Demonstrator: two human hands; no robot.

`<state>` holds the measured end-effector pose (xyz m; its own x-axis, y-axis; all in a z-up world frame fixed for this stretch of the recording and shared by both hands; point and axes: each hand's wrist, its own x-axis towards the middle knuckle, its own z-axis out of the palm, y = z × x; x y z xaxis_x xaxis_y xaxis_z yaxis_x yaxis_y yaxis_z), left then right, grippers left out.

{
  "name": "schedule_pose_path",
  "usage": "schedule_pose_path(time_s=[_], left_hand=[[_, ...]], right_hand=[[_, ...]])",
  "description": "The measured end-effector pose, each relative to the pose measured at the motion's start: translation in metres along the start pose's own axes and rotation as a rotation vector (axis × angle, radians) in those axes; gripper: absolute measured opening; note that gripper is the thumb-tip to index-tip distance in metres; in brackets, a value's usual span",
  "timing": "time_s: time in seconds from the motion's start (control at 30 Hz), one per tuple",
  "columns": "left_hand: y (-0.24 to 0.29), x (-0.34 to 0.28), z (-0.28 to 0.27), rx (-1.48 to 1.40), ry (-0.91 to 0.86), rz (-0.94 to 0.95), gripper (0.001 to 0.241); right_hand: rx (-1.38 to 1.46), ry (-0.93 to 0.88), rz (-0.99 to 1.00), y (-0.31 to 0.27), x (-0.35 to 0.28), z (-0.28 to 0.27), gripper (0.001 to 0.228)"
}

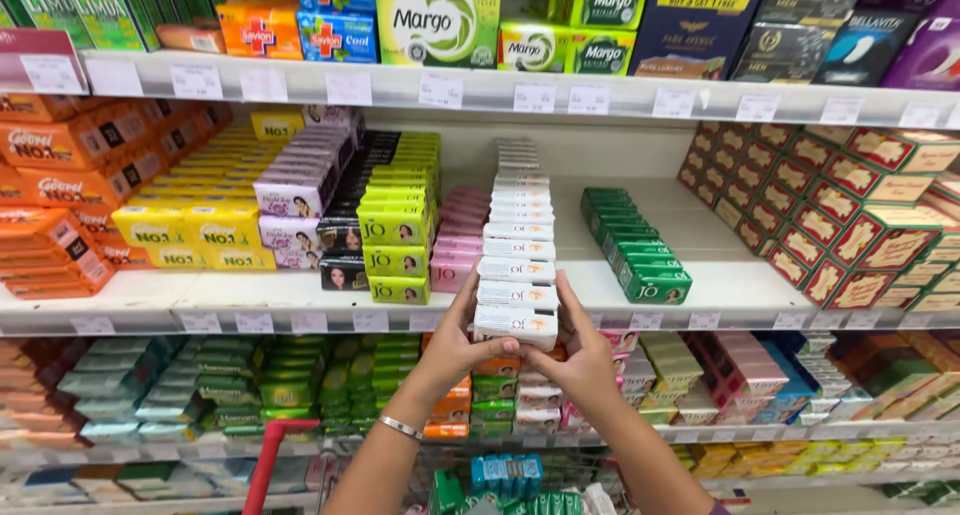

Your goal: The recorder wipes down packages of soap with a cloth before arranging them neatly on the store shelves.

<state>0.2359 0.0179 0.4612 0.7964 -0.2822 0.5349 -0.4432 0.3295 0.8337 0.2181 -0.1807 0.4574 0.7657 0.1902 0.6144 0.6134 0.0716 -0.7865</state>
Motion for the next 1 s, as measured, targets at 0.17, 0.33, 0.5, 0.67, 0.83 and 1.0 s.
schedule_pose_path(time_s=[0.17,0.33,0.5,0.67,0.83,1.0], left_hand=[[-0.009,0.024,-0.012,0.082,0.015,0.006,0.121],[-0.038,0.048,-0.033,0.468,0.087,0.133,0.117],[-0.037,0.067,-0.037,0.635,0.18,0.164,0.111],[-0.055,0.092,-0.047,0.469,0.132,0.163,0.108],[-0.054,0.107,-0.046,0.246,0.117,0.08,0.105],[-0.053,0.123,-0.049,0.294,0.107,0.041,0.104]], right_hand=[[-0.038,0.042,0.007,-0.003,0.02,0.001,0.101],[-0.119,0.096,0.048,0.008,0.036,-0.007,0.101],[-0.273,0.124,-0.05,0.024,0.058,-0.015,0.101],[-0.412,0.137,-0.046,0.028,0.082,-0.027,0.102],[-0.472,0.129,-0.049,0.033,0.102,-0.035,0.102],[-0.756,0.215,0.086,0.024,0.115,-0.037,0.097]])
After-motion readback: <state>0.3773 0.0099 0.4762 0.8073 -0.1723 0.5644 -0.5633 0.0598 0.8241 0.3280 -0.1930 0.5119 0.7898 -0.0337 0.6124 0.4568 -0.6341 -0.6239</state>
